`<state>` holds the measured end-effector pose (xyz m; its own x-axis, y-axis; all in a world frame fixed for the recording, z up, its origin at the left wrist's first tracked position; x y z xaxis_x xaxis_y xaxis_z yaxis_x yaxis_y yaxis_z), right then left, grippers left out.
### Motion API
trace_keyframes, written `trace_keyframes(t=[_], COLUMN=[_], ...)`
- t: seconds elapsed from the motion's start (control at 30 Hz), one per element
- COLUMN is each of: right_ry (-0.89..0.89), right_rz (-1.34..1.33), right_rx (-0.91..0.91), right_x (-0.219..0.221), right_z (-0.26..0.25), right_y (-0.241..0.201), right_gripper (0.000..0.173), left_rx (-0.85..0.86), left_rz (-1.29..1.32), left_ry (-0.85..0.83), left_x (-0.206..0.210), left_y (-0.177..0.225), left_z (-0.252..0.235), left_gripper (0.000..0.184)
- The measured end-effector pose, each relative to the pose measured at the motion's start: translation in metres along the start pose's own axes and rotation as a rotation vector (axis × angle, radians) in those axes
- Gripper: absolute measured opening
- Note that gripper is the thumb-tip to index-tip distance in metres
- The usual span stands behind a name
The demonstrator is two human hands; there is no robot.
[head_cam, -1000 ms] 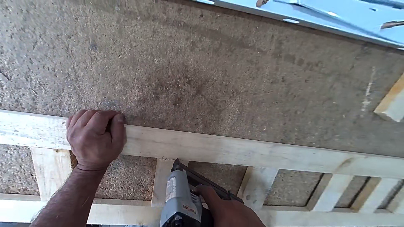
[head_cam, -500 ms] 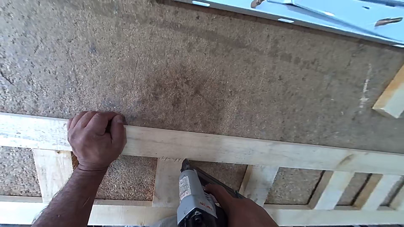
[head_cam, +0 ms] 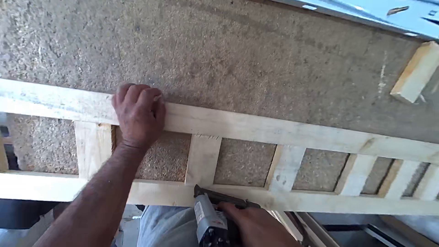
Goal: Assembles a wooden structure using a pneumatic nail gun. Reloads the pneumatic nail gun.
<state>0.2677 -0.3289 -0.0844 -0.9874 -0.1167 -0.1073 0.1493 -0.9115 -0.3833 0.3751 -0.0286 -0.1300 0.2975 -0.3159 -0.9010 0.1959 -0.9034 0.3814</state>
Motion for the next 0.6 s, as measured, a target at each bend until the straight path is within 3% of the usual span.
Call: trace_keyframes(t=[0.13,0.27,0.6], right_ry=[0.061,0.029,0.017], right_rz=[0.01,0.037,0.036], right_rx=[-0.056,-0.035,0.071], right_x=[0.01,0.01,0.015], right_z=[-0.014,-0.021,-0.011], right_y=[-0.011,-0.025,-0.019], right_gripper=[0.073,0.072,0.068], left_rx=[0.009,-0.035,-0.024], left_rz=[0.074,0.001,-0.124], left_ry=[-0.252,-0.261,-0.271], left_x=[0.004,0.011,0.02], left_y=[0.022,0.026,0.026], left_z=[0.079,0.144,0.146], left_gripper=[0.036,0.043,0.045])
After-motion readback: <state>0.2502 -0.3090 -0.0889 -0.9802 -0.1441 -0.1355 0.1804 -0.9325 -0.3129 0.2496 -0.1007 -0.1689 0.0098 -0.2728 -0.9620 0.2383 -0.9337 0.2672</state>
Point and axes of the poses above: each hand's wrist, its own z-axis away from the middle knuckle, its own x-axis out of the palm, y = z × x, the point moved 9 cm from there along -z, towards the middle knuckle, and after that the axes turned 4 degrees about -z, right-handed, at the moved point
